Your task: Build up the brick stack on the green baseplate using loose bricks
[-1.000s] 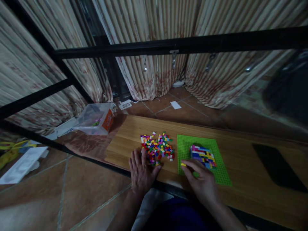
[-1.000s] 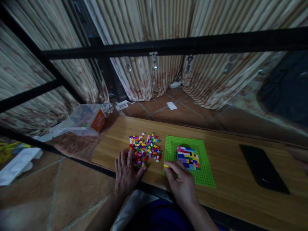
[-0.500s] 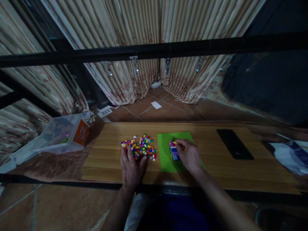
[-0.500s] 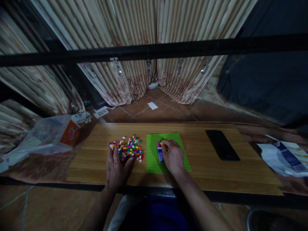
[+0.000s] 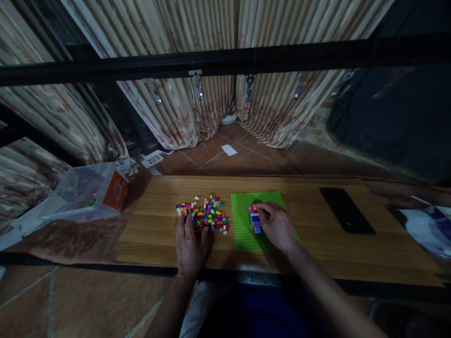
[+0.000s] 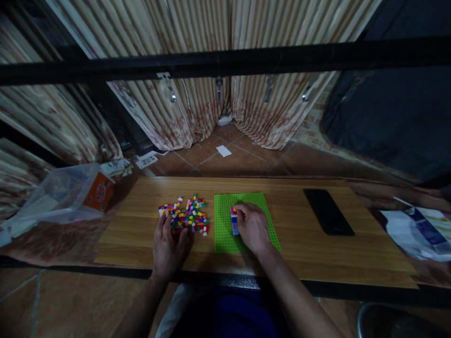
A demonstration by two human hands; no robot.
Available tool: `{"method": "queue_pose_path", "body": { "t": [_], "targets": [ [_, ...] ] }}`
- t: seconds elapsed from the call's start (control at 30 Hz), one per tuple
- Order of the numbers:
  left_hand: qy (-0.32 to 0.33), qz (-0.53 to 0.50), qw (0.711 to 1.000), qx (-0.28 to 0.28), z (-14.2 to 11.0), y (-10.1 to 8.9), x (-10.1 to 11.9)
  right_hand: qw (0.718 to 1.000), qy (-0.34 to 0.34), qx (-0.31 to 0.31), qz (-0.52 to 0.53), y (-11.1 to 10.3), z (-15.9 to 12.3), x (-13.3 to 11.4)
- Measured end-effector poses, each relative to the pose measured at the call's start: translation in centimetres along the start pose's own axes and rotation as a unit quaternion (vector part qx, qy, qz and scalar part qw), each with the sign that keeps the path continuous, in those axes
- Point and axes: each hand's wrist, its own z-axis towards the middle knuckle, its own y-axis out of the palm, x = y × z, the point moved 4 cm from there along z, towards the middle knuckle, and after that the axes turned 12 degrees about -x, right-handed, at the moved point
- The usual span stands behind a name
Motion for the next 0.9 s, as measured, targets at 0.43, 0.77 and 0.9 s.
{"method": "queue_pose_path", "body": {
  "t": [0.43,0.77,0.9],
  "targets": [
    [0.01,0.011,1.0,0.011,0.0,-0.1,0.1,0.998,0.017,-0.031,0.06,0.3,2.5,2.8],
    [0.007,0.016,1.0,0.006,0.0,0.1,0.1,0.988,0.032,-0.092,0.122,1.2,2.7,3.7],
    [0.004,0.012,1.0,0.006,-0.1,0.2,-0.1,0.986,0.04,-0.098,0.13,1.4,2.8,4.0]
  ]
}}
